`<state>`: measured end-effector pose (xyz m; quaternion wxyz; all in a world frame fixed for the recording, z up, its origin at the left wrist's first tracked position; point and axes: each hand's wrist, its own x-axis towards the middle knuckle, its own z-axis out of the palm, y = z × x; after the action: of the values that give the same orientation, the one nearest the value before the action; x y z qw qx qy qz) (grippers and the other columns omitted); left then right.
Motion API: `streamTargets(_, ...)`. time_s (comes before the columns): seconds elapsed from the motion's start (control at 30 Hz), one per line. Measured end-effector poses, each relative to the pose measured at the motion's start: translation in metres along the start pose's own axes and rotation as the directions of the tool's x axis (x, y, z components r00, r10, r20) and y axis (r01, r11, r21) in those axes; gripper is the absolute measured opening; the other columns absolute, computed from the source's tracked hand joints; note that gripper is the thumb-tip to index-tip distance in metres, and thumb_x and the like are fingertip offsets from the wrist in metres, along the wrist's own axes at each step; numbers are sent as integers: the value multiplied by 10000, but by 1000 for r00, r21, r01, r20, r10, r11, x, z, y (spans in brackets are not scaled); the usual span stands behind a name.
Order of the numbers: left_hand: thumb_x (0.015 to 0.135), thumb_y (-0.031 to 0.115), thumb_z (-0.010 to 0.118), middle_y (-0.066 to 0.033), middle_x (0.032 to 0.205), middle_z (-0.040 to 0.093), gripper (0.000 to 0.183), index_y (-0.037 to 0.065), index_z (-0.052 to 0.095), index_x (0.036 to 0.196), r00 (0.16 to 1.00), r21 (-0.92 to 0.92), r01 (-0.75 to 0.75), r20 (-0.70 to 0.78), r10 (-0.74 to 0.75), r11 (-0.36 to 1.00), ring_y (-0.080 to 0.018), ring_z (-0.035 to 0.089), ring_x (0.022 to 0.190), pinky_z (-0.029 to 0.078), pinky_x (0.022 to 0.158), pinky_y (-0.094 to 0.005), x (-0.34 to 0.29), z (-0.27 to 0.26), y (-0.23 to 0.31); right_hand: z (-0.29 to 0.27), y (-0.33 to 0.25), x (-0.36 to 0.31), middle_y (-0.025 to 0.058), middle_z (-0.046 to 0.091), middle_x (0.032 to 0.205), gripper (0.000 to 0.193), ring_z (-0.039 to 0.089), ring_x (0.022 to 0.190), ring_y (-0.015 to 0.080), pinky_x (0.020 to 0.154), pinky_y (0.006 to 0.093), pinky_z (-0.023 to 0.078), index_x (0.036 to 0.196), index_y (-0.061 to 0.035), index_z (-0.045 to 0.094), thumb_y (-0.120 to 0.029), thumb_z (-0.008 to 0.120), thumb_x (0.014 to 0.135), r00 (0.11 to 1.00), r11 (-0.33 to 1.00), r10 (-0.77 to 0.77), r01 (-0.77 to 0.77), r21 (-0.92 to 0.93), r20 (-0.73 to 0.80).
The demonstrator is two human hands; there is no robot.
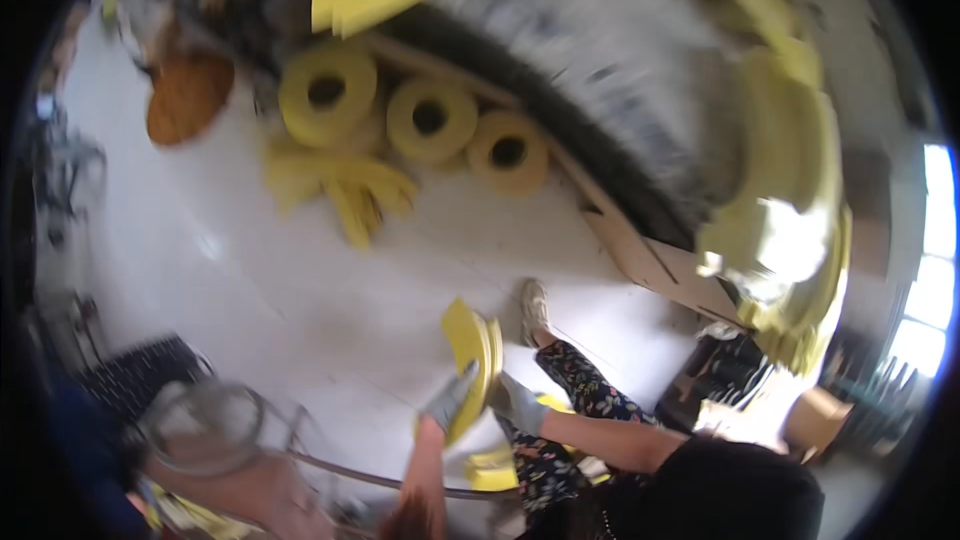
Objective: The person takes curved yellow foam pieces from a metal cart and stacks them onto a table, then sorts and arranges curved yellow foam pieces between the table, floor, and cart by hand.
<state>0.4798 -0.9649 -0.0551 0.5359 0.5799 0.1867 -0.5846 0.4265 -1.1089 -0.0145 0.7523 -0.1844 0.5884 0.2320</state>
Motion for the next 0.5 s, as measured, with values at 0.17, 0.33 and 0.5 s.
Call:
streamTargets(0.17,932,714,386,-104,1214,594,831,9,530,1349,1000,-127,22,-7,-23,992,-167,558,1092,475,919,-302,-150,33,85,45,-50,-148,-31,553,742,345,522,677,61,626,203,458,900,-124,621,-462,585,957,992,785,88,-15,-619,89)
streamTargets(0.33,901,748,424,-83,1205,574,860,49,457,1399,979,-172,-185,-120,166,968,-181,550,1067,480,908,-320,-242,50,186,88,-108,-289,90,643,964,444,616,843,219,762,352,506,1114,-81,639,-485,537,960,845,217,-140,534,-817,516)
streamTargets(0.5,891,749,446,-75,1286,531,876,61,416,1432,960,-14,-254,-128,250,967,-201,532,1116,461,954,-324,-287,92,312,87,-221,-424,201,582,1042,481,571,985,358,855,489,458,1158,2,574,-244,664,754,103,-602,-702,443,-664,705)
